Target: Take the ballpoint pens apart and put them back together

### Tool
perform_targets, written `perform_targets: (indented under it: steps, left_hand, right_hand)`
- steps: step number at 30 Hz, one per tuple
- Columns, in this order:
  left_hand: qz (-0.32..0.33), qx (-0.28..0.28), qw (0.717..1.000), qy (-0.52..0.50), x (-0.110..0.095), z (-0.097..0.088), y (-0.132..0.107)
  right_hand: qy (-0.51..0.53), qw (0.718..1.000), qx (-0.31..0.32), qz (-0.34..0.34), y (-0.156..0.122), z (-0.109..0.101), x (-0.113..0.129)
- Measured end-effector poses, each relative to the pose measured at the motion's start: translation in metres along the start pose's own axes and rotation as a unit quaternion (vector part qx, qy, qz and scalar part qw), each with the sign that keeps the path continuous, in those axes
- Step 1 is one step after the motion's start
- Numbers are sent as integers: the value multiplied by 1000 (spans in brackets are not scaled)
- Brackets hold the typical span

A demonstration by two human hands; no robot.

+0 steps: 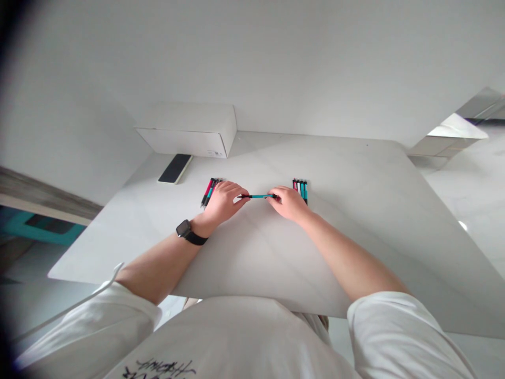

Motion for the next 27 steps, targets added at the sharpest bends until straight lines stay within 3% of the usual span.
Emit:
perform_targets:
  steps: [19, 27]
  left_hand:
    - [3, 17, 999, -26, 5, 5, 4]
    - [-5, -1, 1000, -27, 5, 2, 3]
  right_hand:
    - [39, 998, -5, 52, 0, 5, -5]
    - [22, 999, -41, -19, 0, -3, 6]
Point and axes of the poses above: each hand's wrist, its own y-axis towards the middle knuckle, its own z-axis out of the palm, x = y × z, the point moved 8 cm from there along y, towards the middle knuckle, and after that the axes turned 12 degrees about -z, right-handed, at the moved point
